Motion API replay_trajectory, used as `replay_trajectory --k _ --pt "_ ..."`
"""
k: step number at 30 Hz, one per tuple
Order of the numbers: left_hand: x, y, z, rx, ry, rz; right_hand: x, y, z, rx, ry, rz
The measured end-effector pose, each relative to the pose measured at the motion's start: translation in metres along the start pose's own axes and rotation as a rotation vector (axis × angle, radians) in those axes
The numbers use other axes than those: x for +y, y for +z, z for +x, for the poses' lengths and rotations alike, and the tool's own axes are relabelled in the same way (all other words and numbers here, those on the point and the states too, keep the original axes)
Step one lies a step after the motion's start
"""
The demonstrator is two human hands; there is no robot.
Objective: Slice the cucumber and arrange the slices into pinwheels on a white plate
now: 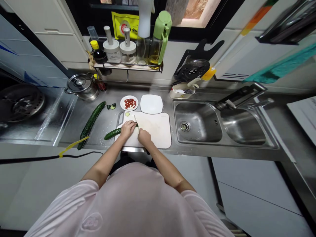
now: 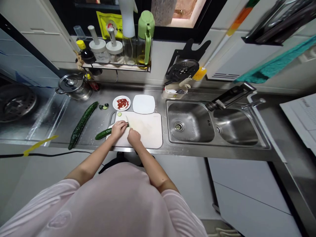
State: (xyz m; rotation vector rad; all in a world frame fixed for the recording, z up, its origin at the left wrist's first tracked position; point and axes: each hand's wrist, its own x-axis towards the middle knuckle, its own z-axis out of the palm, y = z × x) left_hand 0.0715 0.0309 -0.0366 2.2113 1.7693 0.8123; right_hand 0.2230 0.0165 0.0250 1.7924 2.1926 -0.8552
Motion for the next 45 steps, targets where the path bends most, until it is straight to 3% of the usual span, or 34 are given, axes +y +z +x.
replay_trajectory --k 6,14,26,37,45 --pt "0.000 0.000 0.000 -0.003 0.010 0.007 -0.002 -0.004 0.004 -0.008 -0.012 0.006" --pt "0.000 0.001 0.000 -0.008 0.003 0.014 0.009 0.010 -0.014 0.011 0.001 -0.024" --pt "-0.001 0.001 -0.001 -0.003 0.006 0.017 -0.003 -0.005 0.001 -0.035 -0.002 -0.011" --pt "-0.001 0.003 -0.001 0.004 0.002 0.020 0.008 0.011 -0.008 0.007 0.000 -0.021" --pt "0.001 0.002 -0.001 -0.006 -0.020 0.021 0.003 0.007 -0.001 0.003 -0.003 -0.007"
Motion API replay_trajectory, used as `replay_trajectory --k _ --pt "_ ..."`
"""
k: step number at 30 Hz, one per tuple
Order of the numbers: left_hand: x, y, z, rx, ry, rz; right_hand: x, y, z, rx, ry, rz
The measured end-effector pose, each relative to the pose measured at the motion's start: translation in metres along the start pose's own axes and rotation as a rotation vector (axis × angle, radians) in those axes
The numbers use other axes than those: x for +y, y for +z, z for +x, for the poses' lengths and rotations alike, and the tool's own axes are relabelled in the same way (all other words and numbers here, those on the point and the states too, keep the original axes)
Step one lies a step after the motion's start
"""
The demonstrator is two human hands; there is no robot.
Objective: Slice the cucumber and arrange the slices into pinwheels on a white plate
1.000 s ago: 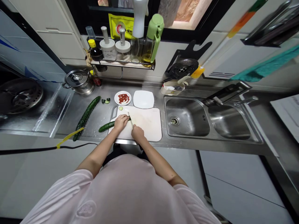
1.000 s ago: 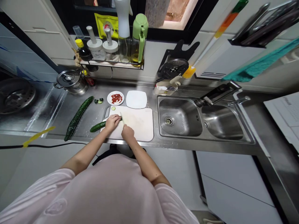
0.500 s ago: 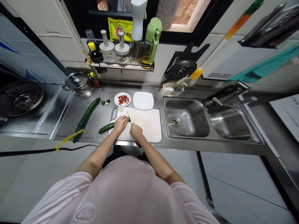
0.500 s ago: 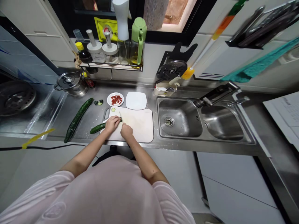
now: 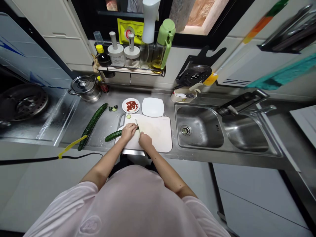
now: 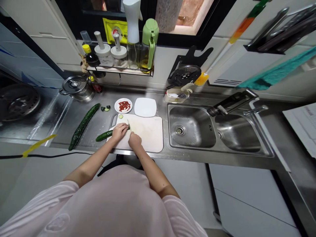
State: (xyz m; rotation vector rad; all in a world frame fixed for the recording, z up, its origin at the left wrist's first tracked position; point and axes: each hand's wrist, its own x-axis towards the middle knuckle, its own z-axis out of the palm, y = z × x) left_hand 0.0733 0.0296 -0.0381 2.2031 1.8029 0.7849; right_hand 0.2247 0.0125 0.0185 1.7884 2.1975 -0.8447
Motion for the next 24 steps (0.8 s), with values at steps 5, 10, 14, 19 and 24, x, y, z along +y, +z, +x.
replay_trajectory --k 5,10,14,19,24 --pt "-0.001 0.000 0.000 -0.006 0.007 0.000 -0.003 -0.004 0.007 0.001 0.002 0.012" --pt "-0.001 0.001 0.000 0.007 0.016 0.007 -0.006 -0.006 0.008 0.023 -0.003 0.003" --pt "0.001 -0.001 0.001 0.001 0.008 0.012 -0.004 -0.004 0.004 0.026 0.002 -0.012" --pt "0.004 -0.004 0.001 0.000 0.006 -0.001 0.003 0.004 -0.008 -0.007 0.013 -0.023" --pt "0.004 -0.004 0.001 0.009 0.002 -0.002 0.008 0.012 -0.017 -0.004 0.019 -0.024"
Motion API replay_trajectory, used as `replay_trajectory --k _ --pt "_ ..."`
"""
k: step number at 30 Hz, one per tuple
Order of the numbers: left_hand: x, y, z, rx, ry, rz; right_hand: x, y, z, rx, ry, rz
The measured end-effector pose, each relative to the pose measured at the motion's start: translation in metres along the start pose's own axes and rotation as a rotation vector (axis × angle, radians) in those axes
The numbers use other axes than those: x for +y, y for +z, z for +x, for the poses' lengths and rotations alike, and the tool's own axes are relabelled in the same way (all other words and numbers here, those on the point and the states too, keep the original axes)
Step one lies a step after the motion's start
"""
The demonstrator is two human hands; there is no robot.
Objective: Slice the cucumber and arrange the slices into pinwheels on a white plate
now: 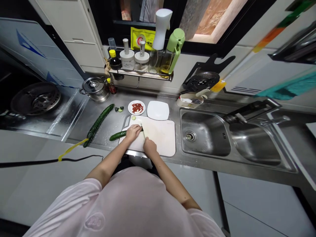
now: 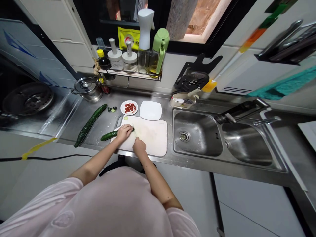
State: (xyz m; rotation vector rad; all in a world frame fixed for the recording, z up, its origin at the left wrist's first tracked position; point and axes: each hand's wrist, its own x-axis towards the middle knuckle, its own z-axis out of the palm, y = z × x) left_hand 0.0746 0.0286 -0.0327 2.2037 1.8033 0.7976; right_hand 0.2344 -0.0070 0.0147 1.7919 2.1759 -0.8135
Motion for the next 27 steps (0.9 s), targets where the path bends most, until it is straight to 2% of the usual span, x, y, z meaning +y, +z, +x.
replay_trajectory --k 14,27 --pt "-0.004 0.005 -0.001 -0.001 -0.003 0.008 -0.018 -0.017 0.029 0.020 -0.001 0.024" --pt "-0.003 0.005 -0.002 0.011 -0.001 0.010 -0.006 -0.002 0.008 0.016 0.019 -0.006"
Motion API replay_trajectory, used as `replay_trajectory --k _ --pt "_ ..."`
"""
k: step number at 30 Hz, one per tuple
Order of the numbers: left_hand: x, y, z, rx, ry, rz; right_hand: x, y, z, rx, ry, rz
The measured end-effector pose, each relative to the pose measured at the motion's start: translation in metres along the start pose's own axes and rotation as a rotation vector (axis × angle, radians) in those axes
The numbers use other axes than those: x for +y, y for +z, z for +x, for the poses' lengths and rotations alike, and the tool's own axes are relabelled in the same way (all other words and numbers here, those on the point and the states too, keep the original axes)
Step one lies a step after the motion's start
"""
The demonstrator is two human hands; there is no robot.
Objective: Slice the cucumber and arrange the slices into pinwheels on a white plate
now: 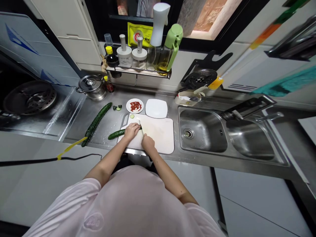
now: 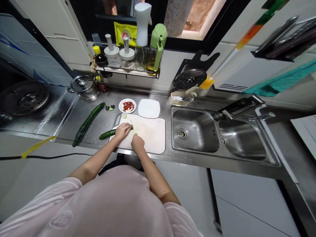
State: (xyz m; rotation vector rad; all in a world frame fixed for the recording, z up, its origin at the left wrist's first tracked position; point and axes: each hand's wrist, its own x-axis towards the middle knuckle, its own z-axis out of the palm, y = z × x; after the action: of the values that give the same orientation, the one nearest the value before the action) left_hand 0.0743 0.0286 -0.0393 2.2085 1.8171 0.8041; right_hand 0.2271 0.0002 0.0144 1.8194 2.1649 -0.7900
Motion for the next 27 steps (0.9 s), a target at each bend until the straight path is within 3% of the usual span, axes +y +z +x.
replay_trajectory --k 27 --pt "0.000 -0.001 0.000 -0.022 -0.014 -0.003 0.016 0.015 -0.028 -0.029 0.011 -0.010"
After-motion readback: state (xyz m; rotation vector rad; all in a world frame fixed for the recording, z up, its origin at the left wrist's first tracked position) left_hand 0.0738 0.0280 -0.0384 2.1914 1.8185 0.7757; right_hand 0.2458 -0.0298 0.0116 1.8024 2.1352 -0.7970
